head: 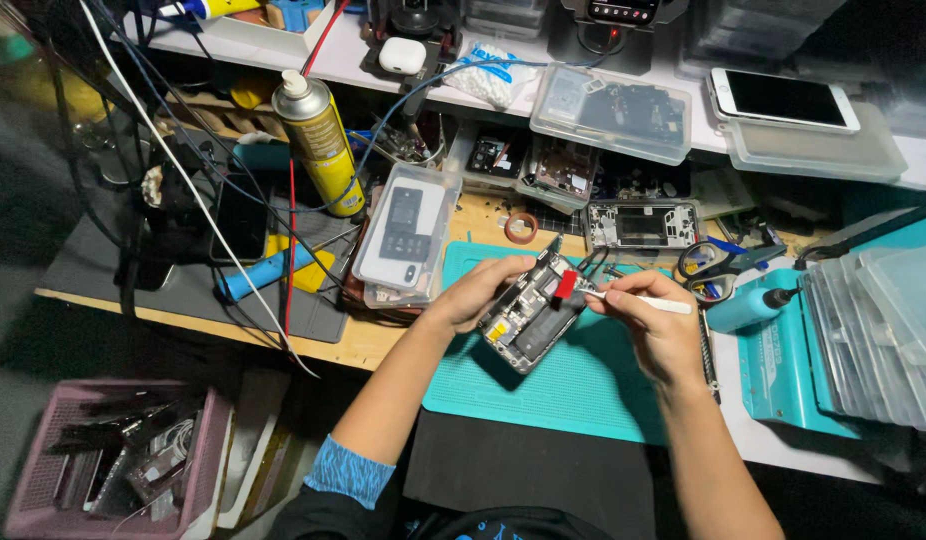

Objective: The person tests a smartphone screen by tapping and swiping through its interface, then applies red tape to the phone's back and uses a prying tool to open the device. They work on the phone's internal components with a tool, then reassemble and press the phone closed while checking the screen.

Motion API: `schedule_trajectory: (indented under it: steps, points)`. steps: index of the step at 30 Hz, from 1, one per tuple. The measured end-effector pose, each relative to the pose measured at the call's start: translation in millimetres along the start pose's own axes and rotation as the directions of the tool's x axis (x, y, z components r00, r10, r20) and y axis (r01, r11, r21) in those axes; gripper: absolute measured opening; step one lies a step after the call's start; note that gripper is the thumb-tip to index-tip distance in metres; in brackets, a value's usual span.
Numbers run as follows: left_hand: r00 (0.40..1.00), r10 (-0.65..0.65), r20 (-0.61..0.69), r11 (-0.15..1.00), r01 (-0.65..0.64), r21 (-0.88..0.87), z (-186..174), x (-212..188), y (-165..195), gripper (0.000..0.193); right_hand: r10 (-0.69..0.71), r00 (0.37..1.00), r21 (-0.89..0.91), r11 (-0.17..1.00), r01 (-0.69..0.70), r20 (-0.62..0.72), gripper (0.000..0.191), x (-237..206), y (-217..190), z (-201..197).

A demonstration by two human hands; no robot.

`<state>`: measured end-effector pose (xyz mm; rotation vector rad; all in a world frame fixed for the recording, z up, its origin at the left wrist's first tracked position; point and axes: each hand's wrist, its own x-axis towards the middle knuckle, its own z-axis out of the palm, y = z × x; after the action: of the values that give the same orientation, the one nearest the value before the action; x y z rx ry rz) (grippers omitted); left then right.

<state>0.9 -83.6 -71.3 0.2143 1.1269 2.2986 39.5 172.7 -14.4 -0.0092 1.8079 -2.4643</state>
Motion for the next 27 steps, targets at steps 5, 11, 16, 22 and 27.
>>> schedule_trajectory:
  steps: [5, 11, 16, 22, 27]
  points:
    - [0.978, 0.133, -0.159, 0.988, -0.143, -0.051, 25, -7, -18, 0.043, -0.074, 0.997, 0.017, 0.997, 0.075, -0.03, 0.008, -5, 13, 7]
    - [0.961, 0.189, -0.202, 0.975, -0.209, -0.081, 36, -14, -23, 0.041, -0.018, 0.999, 0.027, 0.999, 0.019, -0.042, 0.008, -6, 16, 7]
    - [0.96, 0.201, -0.196, 0.97, -0.223, -0.097, 38, -15, -20, 0.039, 0.025, 0.998, 0.022, 0.999, -0.023, -0.063, 0.008, -3, 16, 9]
    - [0.964, 0.196, -0.181, 0.972, -0.215, -0.095, 36, -15, -20, 0.039, 0.072, 0.997, 0.024, 0.997, -0.071, -0.039, 0.008, 0, 20, 7]
    - [0.96, 0.212, -0.181, 0.968, -0.231, -0.095, 34, -15, -21, 0.038, 0.092, 0.995, 0.029, 0.995, -0.091, -0.044, 0.008, 3, 25, 3]
